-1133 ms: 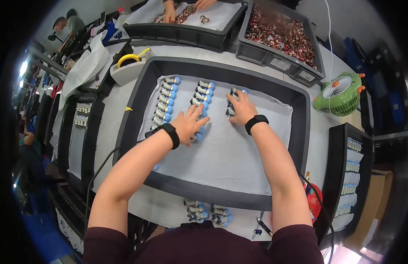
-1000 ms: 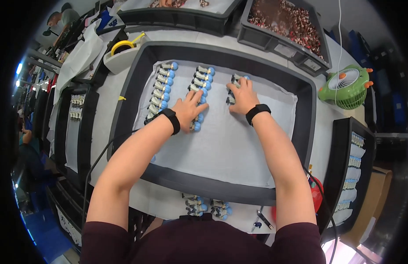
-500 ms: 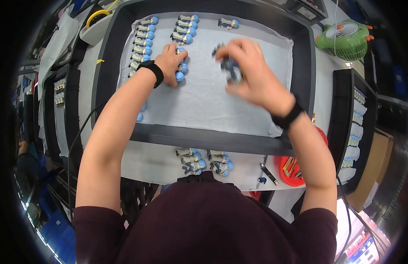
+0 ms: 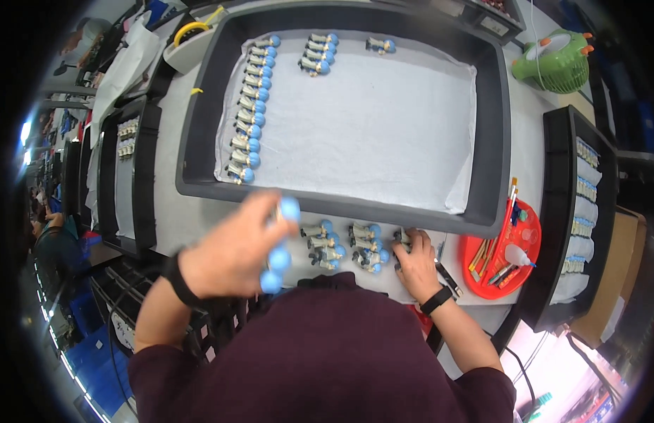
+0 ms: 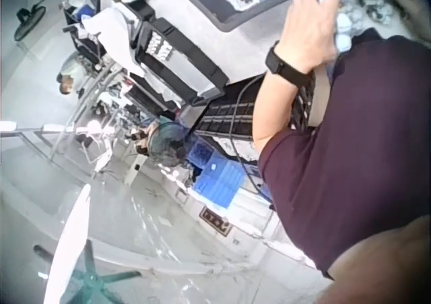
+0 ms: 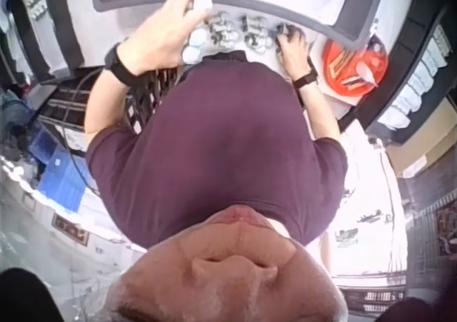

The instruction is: Assembling and applying glue to small plastic anime figurines at a workshop table.

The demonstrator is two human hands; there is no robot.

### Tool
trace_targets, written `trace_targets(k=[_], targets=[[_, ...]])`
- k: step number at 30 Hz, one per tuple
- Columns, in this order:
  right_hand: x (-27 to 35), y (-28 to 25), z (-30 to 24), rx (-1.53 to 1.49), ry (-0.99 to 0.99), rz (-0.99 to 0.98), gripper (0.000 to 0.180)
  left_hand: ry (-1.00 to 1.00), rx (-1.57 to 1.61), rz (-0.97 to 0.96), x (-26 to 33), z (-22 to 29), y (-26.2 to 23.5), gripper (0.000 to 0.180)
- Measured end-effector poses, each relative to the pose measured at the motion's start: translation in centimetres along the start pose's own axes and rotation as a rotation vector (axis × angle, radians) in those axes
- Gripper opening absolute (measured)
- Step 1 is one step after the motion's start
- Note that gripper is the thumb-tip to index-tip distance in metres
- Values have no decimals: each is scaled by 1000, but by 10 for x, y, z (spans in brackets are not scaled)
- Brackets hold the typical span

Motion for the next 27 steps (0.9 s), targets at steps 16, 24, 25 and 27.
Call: trace_targets(k=[16,24,25,27], targets=[[-313,-223,1,-153,-317,290,35,-455,-286,-218,17,-43,-26,63],[-499,-155,46,178,-117,387,35,-169,-141,42,-129,-203,-184,50],[-515,-149,47,178,-123,381,35,-176,-267,99,-155,-239,-188,57],[-530,-139,57,284,-66,390,28,-210,-486,139,-205,-299,-182,72]])
Point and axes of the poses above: each hand's wrist, its own x-axis away from the middle knuckle, its own y-axis out of the palm, z = x × y, the point moved 4 cm from there along -x, towards the middle knuckle, and after that the axes turned 4 degrees about -z, right-handed, at the moved point
